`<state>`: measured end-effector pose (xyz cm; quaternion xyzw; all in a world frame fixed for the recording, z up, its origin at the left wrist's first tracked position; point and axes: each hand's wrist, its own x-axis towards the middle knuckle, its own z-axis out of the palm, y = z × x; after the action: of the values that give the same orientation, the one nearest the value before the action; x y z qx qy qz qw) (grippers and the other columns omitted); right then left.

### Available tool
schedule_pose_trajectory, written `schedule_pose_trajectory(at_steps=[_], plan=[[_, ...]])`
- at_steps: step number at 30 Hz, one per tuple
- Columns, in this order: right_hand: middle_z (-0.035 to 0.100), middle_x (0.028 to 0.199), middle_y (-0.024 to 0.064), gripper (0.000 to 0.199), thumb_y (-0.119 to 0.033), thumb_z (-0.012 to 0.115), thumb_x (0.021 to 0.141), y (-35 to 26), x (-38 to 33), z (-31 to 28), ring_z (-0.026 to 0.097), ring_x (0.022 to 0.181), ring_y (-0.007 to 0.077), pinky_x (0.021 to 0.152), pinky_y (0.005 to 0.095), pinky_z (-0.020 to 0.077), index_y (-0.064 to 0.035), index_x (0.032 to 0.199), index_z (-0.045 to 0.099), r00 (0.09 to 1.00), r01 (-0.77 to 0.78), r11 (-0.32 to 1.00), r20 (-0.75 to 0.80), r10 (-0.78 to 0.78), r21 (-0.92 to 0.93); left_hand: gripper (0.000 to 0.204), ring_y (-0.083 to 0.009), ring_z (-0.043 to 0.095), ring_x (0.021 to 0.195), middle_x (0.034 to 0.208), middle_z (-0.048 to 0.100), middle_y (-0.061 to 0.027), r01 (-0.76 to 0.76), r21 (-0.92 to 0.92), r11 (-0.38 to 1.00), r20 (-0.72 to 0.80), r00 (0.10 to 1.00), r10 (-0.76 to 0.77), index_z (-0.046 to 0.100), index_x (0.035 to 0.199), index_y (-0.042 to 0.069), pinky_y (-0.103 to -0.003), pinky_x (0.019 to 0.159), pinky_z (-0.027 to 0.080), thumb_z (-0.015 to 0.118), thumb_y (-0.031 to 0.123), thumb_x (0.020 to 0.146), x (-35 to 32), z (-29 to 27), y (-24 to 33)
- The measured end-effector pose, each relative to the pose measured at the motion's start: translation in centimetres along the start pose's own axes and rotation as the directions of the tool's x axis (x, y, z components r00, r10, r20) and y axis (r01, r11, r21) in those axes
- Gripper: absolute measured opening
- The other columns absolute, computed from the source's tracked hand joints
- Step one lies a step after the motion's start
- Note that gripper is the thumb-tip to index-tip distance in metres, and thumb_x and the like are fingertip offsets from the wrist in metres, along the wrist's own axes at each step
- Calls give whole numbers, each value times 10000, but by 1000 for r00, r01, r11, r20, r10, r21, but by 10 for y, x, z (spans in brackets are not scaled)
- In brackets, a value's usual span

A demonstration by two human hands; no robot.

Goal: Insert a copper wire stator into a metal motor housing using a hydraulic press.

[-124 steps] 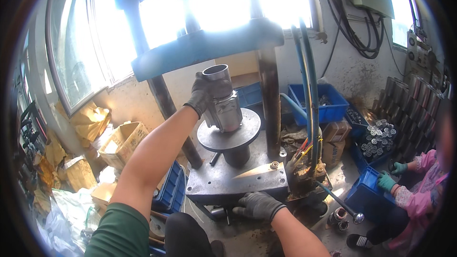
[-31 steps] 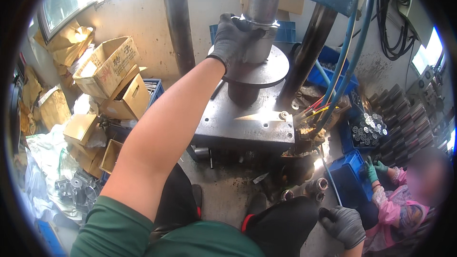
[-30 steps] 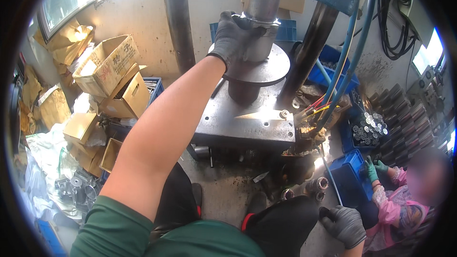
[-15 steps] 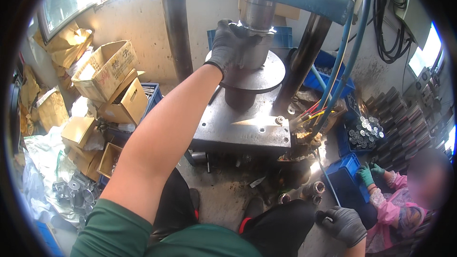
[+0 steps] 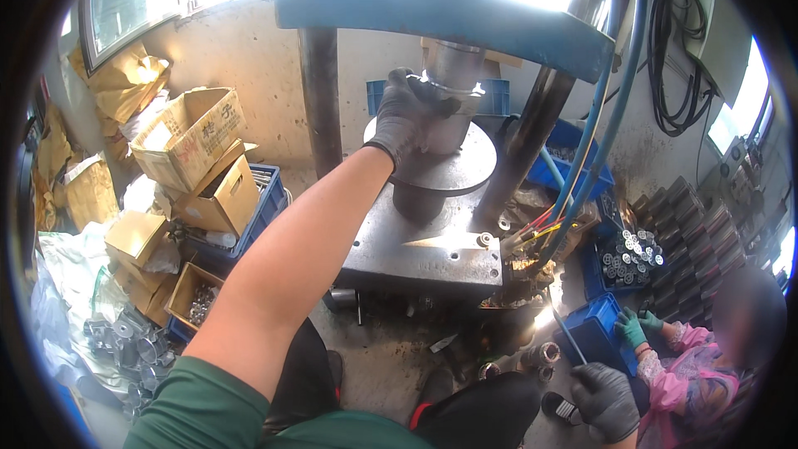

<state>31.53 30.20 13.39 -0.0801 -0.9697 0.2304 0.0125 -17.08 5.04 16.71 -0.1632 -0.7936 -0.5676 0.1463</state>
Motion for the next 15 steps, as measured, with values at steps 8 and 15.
schedule_pose_trajectory(at_steps=[8,15], plan=[[713,1096,79,256,53,593,968,6,143,-70,689,1016,187,935,340,540,-20,1189,701,518,237,936,-781,-349,-260,1069,-282,594,1297,1385,566,-203,8,20,1000,13,1000,-9,334,1491,-16,-394,1125,488,936,449,741,-11,-23,12],[710,1158,145,284,-8,627,977,11,122,-62,684,1099,238,967,382,538,15,1259,656,668,344,926,-652,-360,-159,1121,-283,597,1284,1369,576,-229,-28,40,999,-51,998,30,348,1474,-37,-388,1073,518,974,459,687,-7,-14,8]])
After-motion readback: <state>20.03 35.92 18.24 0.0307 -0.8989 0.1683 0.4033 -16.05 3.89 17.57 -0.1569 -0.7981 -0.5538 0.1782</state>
